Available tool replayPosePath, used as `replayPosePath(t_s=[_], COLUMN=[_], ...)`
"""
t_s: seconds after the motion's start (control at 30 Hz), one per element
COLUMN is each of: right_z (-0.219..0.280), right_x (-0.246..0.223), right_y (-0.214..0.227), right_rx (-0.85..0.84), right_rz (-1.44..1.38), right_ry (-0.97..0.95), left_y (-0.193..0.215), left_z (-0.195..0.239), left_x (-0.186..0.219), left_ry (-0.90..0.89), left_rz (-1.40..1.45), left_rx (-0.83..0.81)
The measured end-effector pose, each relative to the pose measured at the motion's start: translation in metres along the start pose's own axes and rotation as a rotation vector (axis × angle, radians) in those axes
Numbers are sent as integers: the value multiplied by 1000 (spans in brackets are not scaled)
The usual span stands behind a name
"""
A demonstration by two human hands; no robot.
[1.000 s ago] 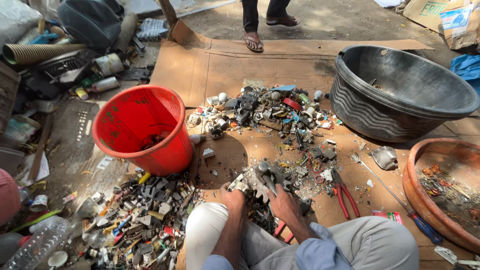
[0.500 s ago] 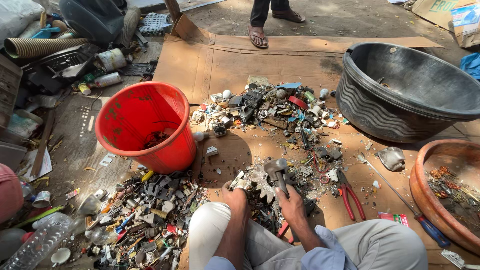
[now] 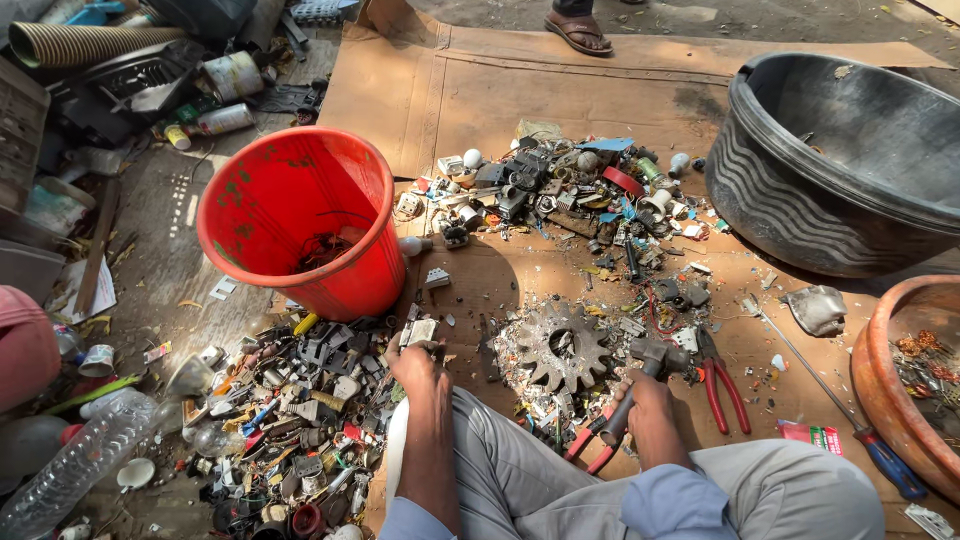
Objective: The person sits on a cardboard sheet and uses a hammer to repeatedly strike a metal gear-like object, breaking it into smaller pieces. The person occasionally picks up fragments and continues hammering them. A second person briefly enters the frame to inspect a small component.
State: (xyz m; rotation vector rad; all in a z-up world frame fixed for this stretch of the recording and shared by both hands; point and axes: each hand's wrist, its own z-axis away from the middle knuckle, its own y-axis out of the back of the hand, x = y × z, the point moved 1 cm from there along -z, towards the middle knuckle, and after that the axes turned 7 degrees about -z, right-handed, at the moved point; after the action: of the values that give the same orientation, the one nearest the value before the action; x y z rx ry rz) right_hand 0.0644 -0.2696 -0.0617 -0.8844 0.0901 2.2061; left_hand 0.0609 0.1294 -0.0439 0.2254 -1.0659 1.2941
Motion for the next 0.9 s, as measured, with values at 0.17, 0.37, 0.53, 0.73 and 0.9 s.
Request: replayPosePath(t_s=[0.17, 0.37, 0.53, 0.73, 0.9], right_z=[-9, 7, 93, 139, 131], right_x=[11, 7, 9, 30, 52], right_y=[-3, 0, -45, -80, -82], right_rx=[165, 310, 16, -331, -472], right_rz=[404, 943, 939, 1023, 1188], right_ry=[269, 755, 1098, 1321, 1389], left_y=[2, 4, -4, 4, 4], left_z=[4, 19, 33, 24, 16], left_x=[5, 24, 51, 54, 49], left_ry=[-18, -17, 57, -18, -21], left_rz=[40, 120, 152, 154, 153], left_rx=[-10, -39, 26, 38, 9])
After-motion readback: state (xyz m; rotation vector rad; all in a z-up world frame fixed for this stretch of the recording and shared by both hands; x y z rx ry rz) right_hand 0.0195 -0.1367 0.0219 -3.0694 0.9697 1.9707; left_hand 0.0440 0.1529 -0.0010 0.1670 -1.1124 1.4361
